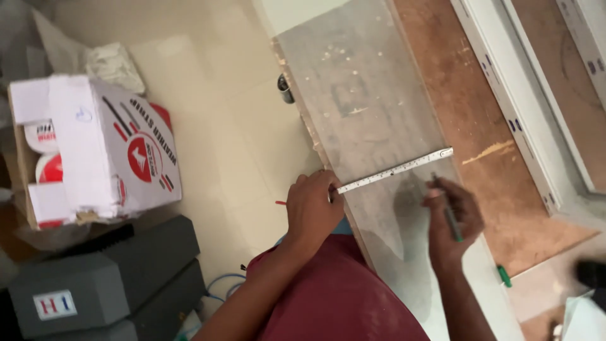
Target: Measuring and marking a long transparent plastic panel using a tape measure and a pen.
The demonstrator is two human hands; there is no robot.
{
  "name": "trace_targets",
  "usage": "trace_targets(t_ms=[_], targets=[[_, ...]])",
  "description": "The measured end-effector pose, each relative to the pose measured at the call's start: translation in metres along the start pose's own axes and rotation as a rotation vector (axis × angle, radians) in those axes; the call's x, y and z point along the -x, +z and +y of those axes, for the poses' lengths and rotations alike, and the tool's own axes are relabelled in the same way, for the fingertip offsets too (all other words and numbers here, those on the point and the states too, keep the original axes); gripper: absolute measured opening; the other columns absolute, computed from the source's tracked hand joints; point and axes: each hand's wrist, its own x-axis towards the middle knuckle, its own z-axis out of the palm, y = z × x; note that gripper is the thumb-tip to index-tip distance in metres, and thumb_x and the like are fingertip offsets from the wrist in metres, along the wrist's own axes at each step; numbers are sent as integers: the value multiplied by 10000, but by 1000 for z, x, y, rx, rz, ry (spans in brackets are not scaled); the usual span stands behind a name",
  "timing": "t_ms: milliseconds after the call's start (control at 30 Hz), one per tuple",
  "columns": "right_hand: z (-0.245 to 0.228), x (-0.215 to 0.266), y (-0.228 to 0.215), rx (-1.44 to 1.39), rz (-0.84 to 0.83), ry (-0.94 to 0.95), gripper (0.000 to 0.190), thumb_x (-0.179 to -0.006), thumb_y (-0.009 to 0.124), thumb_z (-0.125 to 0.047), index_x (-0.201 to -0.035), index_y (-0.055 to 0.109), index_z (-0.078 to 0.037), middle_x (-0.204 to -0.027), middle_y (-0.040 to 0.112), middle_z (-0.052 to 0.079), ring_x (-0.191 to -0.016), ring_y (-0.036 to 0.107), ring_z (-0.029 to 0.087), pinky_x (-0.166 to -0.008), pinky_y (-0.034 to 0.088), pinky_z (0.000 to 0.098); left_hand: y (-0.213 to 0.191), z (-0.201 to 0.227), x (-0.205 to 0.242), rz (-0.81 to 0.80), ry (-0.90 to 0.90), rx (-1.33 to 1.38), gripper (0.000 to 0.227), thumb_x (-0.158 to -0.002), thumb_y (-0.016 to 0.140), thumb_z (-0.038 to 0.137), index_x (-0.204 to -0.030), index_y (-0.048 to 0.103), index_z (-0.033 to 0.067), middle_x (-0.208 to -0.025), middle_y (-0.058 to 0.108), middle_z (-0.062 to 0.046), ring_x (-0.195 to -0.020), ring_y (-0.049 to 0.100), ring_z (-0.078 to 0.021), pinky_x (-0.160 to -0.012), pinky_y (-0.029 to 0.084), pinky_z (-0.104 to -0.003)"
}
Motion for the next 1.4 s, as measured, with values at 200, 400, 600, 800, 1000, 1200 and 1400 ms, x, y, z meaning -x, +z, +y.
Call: trace_targets(t_ms=[200, 400, 600, 800, 1000, 1200, 1400], targets=[[14, -1, 6, 83, -166, 70, 205, -983, 707, 16, -1184, 690, 54, -1081, 712, 118, -892, 695, 156, -790, 581, 267, 1, 7, 8, 67, -58, 48, 133, -727, 715, 6, -817, 670, 92, -792, 673, -55, -752, 599, -304, -677, 458, -446], [46, -24, -4, -59, -265, -45, 166, -991, 661, 48, -1155, 655, 21, -1169, 655, 83, -987, 699, 143, -862, 609, 265, 3, 7, 15, 32, -74, 74, 129, -741, 718, 20, -837, 665, 87, -808, 670, -72, -794, 624, -306, -702, 490, -433], [44, -39, -8, 135, -278, -63, 158, -968, 682, 101, -1115, 688, 41, -1107, 674, 114, -933, 651, 150, -785, 529, 264, 2, 10, 14, 5, -89, 43, 140, -717, 739, 34, -830, 673, 85, -794, 687, -66, -780, 619, -306, -701, 473, -436], [46, -45, -14, 51, -253, -63, 166, -966, 665, 87, -1120, 665, 23, -1132, 658, 88, -946, 700, 149, -800, 567, 248, 5, 7, 14, -32, -93, 7, 133, -738, 733, 33, -843, 680, 94, -799, 695, -61, -766, 608, -297, -687, 468, -430], [46, -52, -15, 6, -312, -60, 179, -942, 660, 93, -1107, 661, 25, -1131, 678, 99, -988, 706, 161, -855, 579, 258, 4, 8, 12, -47, -90, 3, 155, -730, 746, 35, -854, 675, 96, -787, 700, -53, -749, 601, -291, -676, 465, -425], [40, -55, -14, 78, -349, -120, 164, -929, 685, 90, -1082, 687, 30, -1113, 685, 107, -991, 700, 168, -850, 574, 265, 2, 9, 12, -42, -72, -6, 162, -725, 749, 32, -850, 673, 104, -774, 690, -53, -743, 597, -291, -666, 457, -429], [44, -54, -14, 24, -325, -87, 171, -920, 677, 81, -1080, 690, 21, -1119, 682, 97, -1001, 705, 150, -853, 588, 260, 2, 8, 11, -79, -80, -34, 136, -744, 741, 49, -847, 670, 104, -765, 683, -52, -741, 596, -291, -666, 452, -434]])
